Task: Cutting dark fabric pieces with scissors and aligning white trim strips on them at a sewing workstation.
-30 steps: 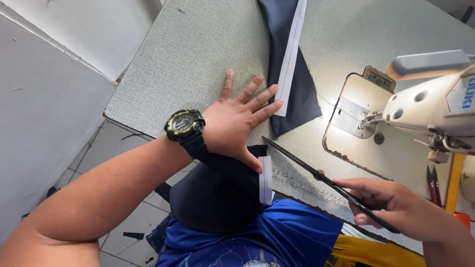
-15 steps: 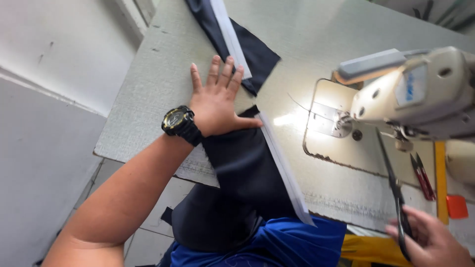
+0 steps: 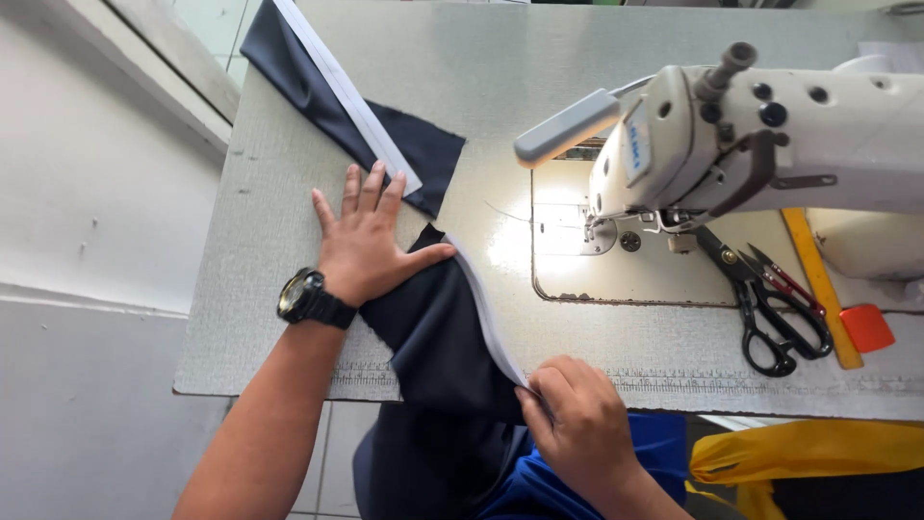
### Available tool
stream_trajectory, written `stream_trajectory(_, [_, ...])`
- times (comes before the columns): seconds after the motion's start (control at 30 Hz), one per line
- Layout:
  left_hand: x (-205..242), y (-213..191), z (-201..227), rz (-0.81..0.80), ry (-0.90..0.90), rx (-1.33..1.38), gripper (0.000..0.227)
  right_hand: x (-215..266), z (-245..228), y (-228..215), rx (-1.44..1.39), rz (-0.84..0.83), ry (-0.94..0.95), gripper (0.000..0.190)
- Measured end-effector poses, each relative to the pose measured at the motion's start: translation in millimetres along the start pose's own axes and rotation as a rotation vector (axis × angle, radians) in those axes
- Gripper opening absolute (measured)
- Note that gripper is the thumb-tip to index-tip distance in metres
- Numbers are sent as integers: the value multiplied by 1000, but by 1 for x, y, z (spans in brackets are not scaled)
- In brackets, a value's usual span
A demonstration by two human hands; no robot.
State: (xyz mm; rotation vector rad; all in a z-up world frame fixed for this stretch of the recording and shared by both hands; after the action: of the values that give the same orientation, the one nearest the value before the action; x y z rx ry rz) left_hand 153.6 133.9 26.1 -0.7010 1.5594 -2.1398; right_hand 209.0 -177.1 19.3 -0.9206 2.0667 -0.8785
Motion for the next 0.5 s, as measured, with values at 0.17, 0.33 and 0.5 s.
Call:
stream_trajectory(0.17, [40,-3,-21,160,122,185,81,29,29,-16,-348,-15,550,13])
stream_trajectory(0.33, [83,-1,-49,519,114,65,54,61,53,-10,-684,-66,810,24])
stream_trajectory(0.5, [135,-11,49,633,243,221,23,71,23,34,-1105,-79,868,11])
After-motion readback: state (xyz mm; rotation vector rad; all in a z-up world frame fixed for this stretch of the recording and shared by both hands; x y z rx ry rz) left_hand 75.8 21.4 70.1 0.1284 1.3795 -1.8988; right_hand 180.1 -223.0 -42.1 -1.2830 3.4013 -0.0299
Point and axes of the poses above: each hand's wrist, its own x-axis away from the middle knuckle, its own y-axis out of the palm, z = x × y, the point moved 4 cm from there along -x, towards the middle knuckle
